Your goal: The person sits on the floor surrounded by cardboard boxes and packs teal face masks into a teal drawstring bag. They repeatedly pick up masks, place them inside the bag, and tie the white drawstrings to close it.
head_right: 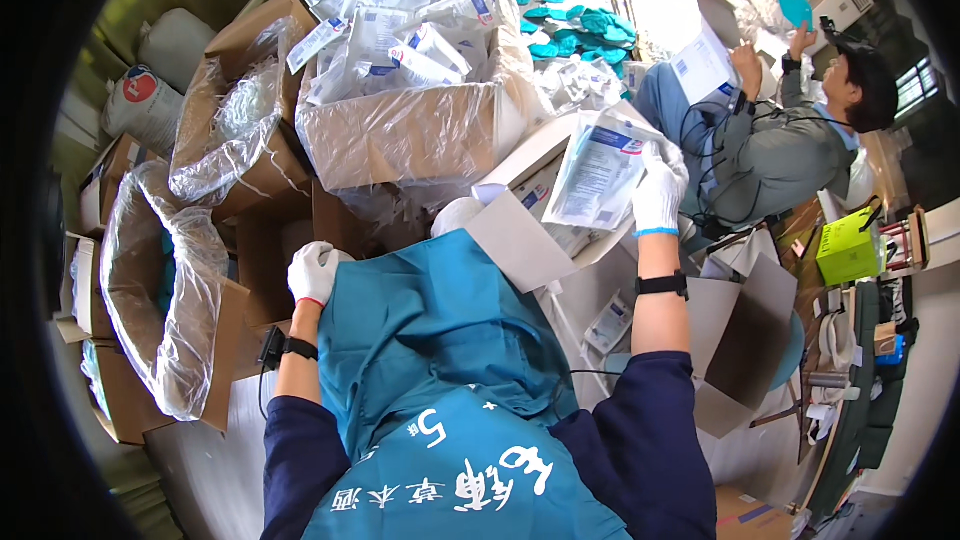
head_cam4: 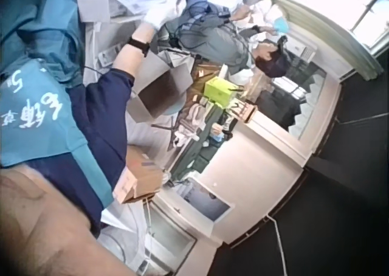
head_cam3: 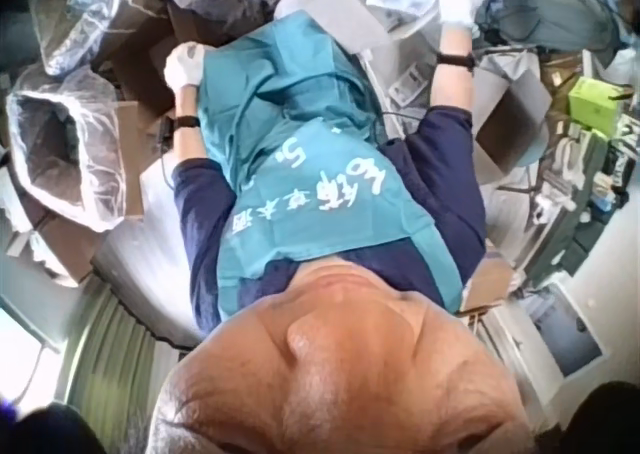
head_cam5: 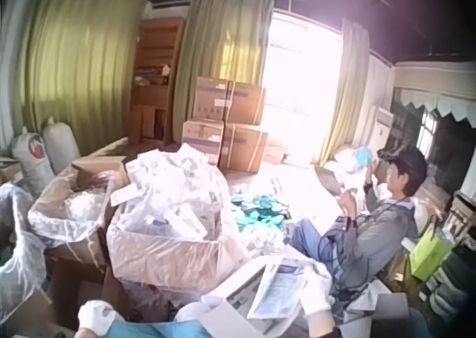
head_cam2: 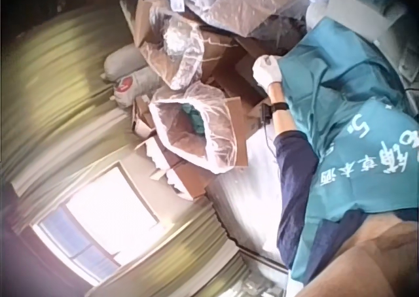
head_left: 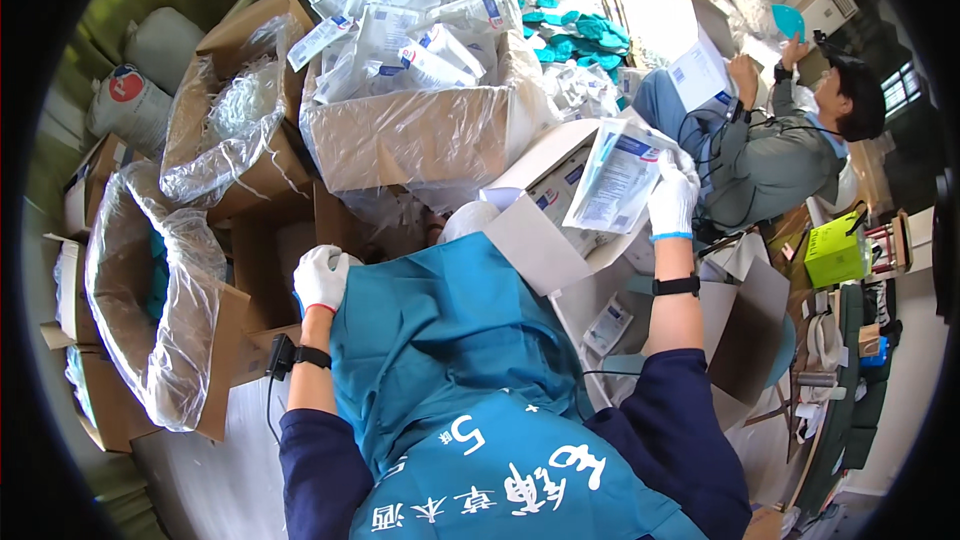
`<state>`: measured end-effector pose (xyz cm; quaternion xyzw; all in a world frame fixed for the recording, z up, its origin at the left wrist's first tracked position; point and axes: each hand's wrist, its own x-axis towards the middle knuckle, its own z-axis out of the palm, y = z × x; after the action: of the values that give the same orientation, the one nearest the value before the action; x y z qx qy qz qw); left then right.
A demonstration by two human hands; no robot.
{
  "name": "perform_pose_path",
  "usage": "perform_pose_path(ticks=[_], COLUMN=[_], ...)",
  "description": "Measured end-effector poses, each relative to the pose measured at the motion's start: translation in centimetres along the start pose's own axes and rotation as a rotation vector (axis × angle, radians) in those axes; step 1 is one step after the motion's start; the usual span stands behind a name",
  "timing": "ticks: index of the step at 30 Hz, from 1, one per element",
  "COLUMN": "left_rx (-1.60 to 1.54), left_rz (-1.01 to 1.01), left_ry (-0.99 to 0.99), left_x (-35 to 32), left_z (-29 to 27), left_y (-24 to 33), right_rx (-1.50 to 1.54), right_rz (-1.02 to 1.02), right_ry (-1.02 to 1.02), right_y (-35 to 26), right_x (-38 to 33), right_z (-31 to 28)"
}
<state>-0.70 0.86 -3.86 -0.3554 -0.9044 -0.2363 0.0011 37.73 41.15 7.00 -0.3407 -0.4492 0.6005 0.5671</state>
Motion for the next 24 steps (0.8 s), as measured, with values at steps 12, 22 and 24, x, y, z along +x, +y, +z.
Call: perform_pose_path(ticks=[12, 22, 24], left_rx=[-0.888, -0.543, -0.447], left_rz=[0.398, 0.395, 0.472], left_ry=[-0.216, -0.430, -0.438], left_x=[-3.7, -5.5, -6.1], left_z=[-6.2, -7.9, -7.7], left_y=[21.8, 16.1, 16.6], right_rx=[0.234, -0.880, -0.714], right_rz=[0.352, -0.394, -0.440], right_ry=[-0.330, -0.618, -0.814], right_y=[4.7, 1.5, 2.3], right_x=[-18.6, -22.1, -21.9], right_z=[9.7, 10.7, 11.3])
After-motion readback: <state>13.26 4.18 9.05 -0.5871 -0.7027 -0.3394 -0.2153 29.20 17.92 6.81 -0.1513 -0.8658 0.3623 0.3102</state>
